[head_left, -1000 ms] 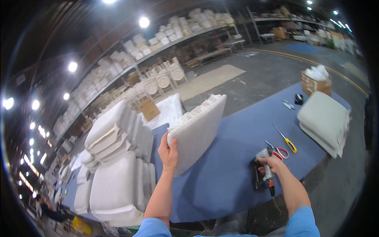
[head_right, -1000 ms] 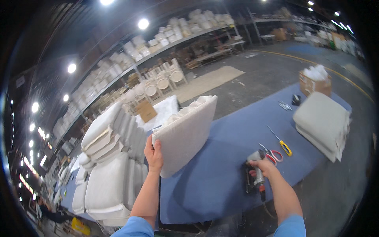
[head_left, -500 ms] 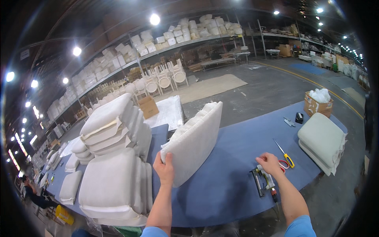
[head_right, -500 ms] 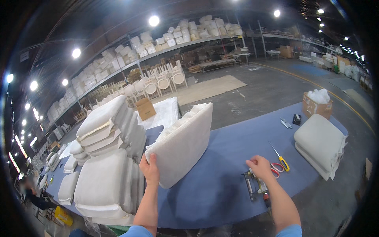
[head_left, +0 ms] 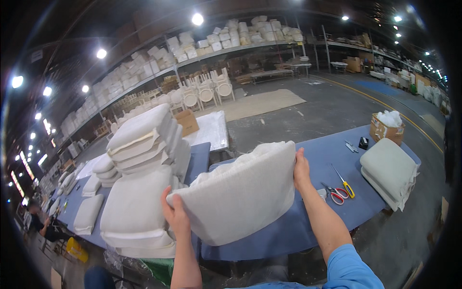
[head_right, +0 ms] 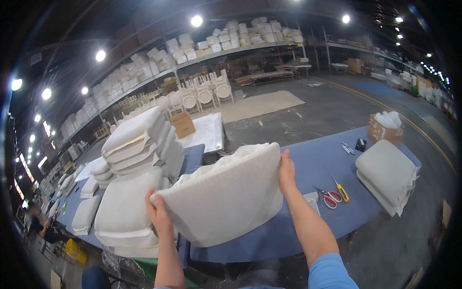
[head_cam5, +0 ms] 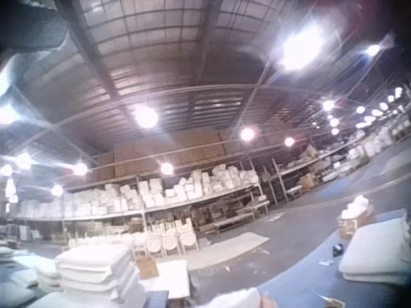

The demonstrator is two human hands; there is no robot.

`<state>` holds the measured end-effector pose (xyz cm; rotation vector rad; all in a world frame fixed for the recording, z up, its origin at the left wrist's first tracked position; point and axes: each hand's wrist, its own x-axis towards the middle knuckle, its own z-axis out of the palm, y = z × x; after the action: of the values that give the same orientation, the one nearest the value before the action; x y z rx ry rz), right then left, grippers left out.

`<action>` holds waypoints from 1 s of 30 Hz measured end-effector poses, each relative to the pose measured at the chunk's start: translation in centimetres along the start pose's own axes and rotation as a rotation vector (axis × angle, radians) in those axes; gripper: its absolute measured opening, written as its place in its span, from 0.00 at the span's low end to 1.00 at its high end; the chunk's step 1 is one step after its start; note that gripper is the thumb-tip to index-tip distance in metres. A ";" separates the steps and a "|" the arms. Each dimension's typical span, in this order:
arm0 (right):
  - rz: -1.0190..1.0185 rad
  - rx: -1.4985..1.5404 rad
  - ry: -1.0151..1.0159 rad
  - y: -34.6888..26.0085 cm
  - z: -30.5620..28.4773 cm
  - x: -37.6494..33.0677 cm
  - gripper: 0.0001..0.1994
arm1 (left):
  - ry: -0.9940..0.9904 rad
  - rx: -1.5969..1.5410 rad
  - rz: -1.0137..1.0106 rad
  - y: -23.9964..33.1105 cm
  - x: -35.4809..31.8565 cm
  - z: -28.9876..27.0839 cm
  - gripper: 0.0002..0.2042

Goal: The person uses a staple gun to attach a white fabric cover to a cushion. They repeatedly pull the fabric taut and fire staples along the edge, then trim excess fabric with a yellow utility knife and scissors.

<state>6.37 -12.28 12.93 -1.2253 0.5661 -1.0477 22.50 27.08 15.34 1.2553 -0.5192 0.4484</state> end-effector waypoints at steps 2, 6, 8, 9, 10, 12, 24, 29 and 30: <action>-0.359 -0.262 0.096 -2.4 0.8 -0.4 0.29 | -0.022 0.073 0.011 -0.8 1.7 1.2 0.19; -1.125 -0.605 -0.009 -3.7 10.0 -8.6 0.27 | 0.021 0.206 -0.029 -1.1 3.5 0.6 0.19; -1.257 -0.579 -0.313 -5.4 14.9 -13.8 0.29 | 0.062 0.194 -0.012 -0.9 4.0 0.6 0.20; -1.339 -0.630 -0.368 -5.4 16.9 -15.5 0.30 | 0.051 0.140 -0.013 -0.9 3.8 1.3 0.21; -1.417 -0.682 -0.426 -5.1 18.4 -16.6 0.32 | 0.040 0.088 -0.016 -0.9 3.4 1.7 0.22; -1.510 -0.754 -0.425 -4.3 19.5 -14.7 0.35 | 0.036 0.012 -0.001 -1.0 2.4 3.5 0.22; -0.973 -0.919 -0.188 -6.2 8.6 -0.1 0.18 | 0.088 0.114 0.088 -3.8 3.0 1.5 0.22; -0.947 -0.866 0.079 -4.5 8.6 1.9 0.14 | 0.110 0.127 0.095 -3.5 2.9 1.5 0.23; -0.852 -0.744 0.139 -4.6 7.4 3.0 0.15 | 0.095 0.106 0.079 -3.4 2.5 1.7 0.22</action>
<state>12.26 -11.29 19.86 -2.1639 0.5664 -1.7197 26.25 24.69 14.56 1.3111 -0.4703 0.6059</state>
